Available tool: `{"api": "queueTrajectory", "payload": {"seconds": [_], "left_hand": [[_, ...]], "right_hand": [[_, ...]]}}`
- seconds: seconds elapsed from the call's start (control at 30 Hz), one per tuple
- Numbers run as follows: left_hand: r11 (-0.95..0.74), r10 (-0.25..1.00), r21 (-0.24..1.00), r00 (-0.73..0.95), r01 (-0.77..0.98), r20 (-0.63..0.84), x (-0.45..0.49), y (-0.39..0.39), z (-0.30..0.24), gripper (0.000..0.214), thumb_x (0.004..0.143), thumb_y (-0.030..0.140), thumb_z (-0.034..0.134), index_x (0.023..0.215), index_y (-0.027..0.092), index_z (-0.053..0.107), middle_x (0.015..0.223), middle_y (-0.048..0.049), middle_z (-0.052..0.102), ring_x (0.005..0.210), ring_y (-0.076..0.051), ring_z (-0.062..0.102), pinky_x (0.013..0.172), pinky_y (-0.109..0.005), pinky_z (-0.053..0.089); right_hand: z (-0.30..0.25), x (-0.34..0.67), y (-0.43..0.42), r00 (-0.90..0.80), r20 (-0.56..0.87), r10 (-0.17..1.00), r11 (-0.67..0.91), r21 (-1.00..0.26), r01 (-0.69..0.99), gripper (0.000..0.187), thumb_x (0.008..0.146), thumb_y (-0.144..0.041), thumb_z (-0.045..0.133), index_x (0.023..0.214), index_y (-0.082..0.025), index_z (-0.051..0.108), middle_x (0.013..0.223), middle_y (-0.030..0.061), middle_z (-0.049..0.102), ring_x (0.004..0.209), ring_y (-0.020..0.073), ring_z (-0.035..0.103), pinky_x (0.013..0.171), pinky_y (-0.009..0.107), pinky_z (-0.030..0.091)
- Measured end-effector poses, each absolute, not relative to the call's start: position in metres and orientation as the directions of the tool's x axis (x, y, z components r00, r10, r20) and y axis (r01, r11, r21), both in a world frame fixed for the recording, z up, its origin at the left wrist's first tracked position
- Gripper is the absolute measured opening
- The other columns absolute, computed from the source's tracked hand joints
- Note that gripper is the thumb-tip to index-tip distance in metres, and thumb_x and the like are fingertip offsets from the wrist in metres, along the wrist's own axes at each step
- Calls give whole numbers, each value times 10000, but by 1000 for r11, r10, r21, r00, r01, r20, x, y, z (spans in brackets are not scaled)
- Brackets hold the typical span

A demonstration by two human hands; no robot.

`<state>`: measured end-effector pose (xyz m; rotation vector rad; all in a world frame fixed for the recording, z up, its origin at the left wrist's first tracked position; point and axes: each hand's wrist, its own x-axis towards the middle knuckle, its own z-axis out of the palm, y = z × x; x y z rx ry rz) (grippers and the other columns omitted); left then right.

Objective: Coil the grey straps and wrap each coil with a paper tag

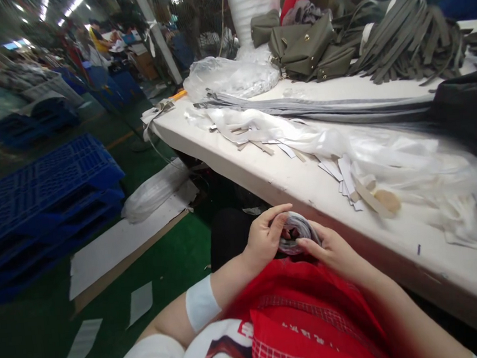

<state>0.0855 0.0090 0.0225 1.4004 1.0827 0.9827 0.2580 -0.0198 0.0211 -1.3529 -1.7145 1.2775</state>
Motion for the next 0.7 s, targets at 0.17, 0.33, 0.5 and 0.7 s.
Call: {"api": "queueTrajectory", "payload": {"seconds": [0.17,0.33,0.5,0.7], "left_hand": [[140,910,990,390,34,-142,88,10,16,445,941,485,426,1035,115,654,939,-84,683,799,-157,623,743,-256,504],[-106,743,961,663,255,-93,92,-9,13,385,970,340,375,1211,151,607,1178,-92,645,1064,-192,592,964,-303,439],[-225,715,889,688,398,-127,84,-38,-10,404,972,340,357,1284,227,588,1038,-77,666,919,-177,617,837,-280,476],[-70,679,917,692,392,-244,76,-34,-7,439,975,439,314,1098,200,660,995,-62,642,734,-125,600,709,-217,474]], "right_hand": [[28,278,-18,-449,-236,861,-99,-946,308,431,897,-506,497,1091,-135,600,1022,80,671,917,219,604,835,311,481],[29,294,-19,-692,-371,620,-127,-917,378,408,879,-490,546,1032,-128,656,995,55,689,892,202,606,843,290,471],[26,287,-34,-640,-521,565,-76,-805,588,413,844,-501,578,1045,-161,698,953,42,719,858,199,632,781,263,475],[68,310,28,-179,-238,955,36,-503,863,366,943,-440,411,1030,-217,689,1026,56,716,931,184,642,819,258,455]]}}
